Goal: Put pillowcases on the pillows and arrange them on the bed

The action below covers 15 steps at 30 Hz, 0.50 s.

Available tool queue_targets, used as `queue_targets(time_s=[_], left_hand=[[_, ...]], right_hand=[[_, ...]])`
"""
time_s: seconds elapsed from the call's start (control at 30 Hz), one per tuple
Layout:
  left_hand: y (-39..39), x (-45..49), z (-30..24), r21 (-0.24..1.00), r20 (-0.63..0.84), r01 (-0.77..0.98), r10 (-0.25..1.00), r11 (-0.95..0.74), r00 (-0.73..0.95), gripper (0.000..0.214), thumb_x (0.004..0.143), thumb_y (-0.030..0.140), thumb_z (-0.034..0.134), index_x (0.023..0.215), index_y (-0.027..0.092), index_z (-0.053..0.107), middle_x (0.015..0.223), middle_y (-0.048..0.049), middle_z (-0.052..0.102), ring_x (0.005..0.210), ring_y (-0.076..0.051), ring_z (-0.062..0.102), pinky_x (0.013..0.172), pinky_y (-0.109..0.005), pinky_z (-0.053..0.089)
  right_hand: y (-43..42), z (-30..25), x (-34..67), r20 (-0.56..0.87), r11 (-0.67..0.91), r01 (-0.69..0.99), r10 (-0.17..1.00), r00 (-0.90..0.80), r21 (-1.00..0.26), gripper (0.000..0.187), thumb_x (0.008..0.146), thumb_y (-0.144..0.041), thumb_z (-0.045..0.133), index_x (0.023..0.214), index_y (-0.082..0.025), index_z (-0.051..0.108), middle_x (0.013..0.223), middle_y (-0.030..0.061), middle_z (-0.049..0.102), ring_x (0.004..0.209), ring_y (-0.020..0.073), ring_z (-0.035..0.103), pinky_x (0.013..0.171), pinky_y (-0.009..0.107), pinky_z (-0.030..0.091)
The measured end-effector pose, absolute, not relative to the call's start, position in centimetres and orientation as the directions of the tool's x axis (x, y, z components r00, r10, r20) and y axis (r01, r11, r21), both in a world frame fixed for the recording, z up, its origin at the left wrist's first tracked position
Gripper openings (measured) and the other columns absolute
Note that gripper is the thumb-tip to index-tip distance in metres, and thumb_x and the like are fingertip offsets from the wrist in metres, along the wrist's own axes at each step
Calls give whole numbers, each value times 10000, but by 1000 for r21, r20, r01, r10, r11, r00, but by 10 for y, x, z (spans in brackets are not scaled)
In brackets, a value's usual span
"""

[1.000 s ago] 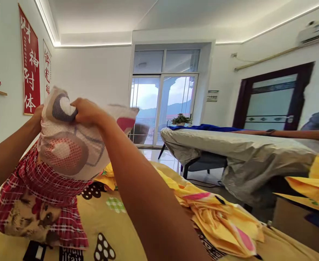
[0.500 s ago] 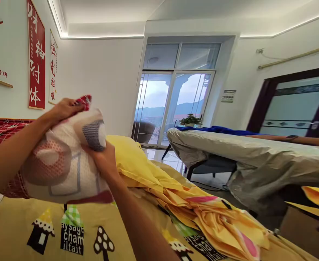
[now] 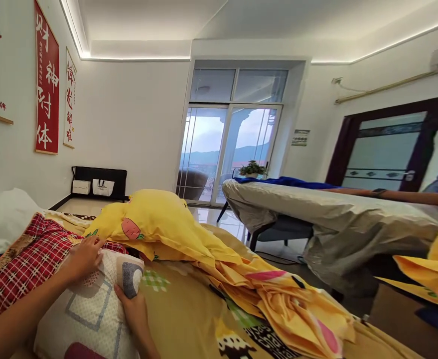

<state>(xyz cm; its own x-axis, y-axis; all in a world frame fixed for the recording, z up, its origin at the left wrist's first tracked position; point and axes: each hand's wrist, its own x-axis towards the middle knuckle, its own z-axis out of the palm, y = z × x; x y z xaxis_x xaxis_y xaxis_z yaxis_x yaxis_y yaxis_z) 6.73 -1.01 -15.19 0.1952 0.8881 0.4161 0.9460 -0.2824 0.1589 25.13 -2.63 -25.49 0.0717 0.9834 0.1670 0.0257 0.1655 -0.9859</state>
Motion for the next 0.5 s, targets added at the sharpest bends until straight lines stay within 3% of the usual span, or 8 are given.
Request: queue_targets(time_s=[0.07, 0.13, 0.2, 0.33, 0.5], left_hand=[[-14, 46, -162, 109, 432, 987, 900, -121, 63, 519, 853, 179, 438, 1370, 182, 485, 1382, -146, 499, 1273, -303, 450, 1068, -443, 343], [-14, 23, -170, 88, 416, 994, 905, 60, -92, 543, 818, 170, 467, 1357, 101, 473, 1351, -216, 503, 1235, -369, 470, 985, -524, 404], [-12, 2, -174, 78, 362, 983, 914, 167, -184, 468, 817, 170, 470, 1265, 47, 529, 1231, -253, 576, 1136, -390, 546, 871, -514, 472], [-6, -22, -176, 37, 263, 982, 946, 184, -188, 360, 884, 113, 332, 1093, 89, 625, 1034, -200, 680, 988, -298, 653, 827, -419, 496], [0, -2, -173, 38, 243, 991, 961, 127, -132, 412, 924, 145, 266, 1103, 99, 634, 1066, -197, 684, 1006, -284, 655, 822, -389, 492]], right_hand=[[-15, -261, 253, 174, 168, 69, 981, 84, -983, 531, 543, -562, 754, 853, -131, 729, 901, 98, 739, 947, 322, 667, 864, 386, 516], [-9, -264, 252, 157, 144, 118, 981, 111, -983, 543, 546, -578, 738, 872, -144, 724, 921, 109, 737, 980, 330, 661, 888, 394, 502], [-10, -265, 254, 120, 102, 146, 986, 118, -984, 581, 544, -590, 732, 917, -145, 718, 962, 125, 731, 1033, 338, 646, 926, 407, 483], [-25, -266, 269, 80, 79, 57, 997, 8, -995, 640, 553, -584, 740, 1048, -181, 699, 1169, 135, 674, 1160, 323, 590, 1011, 400, 448], [-41, -274, 258, 65, 63, -57, 998, -18, -996, 745, 544, -520, 755, 1209, -212, 619, 1262, 116, 627, 1154, 295, 599, 1002, 397, 466]])
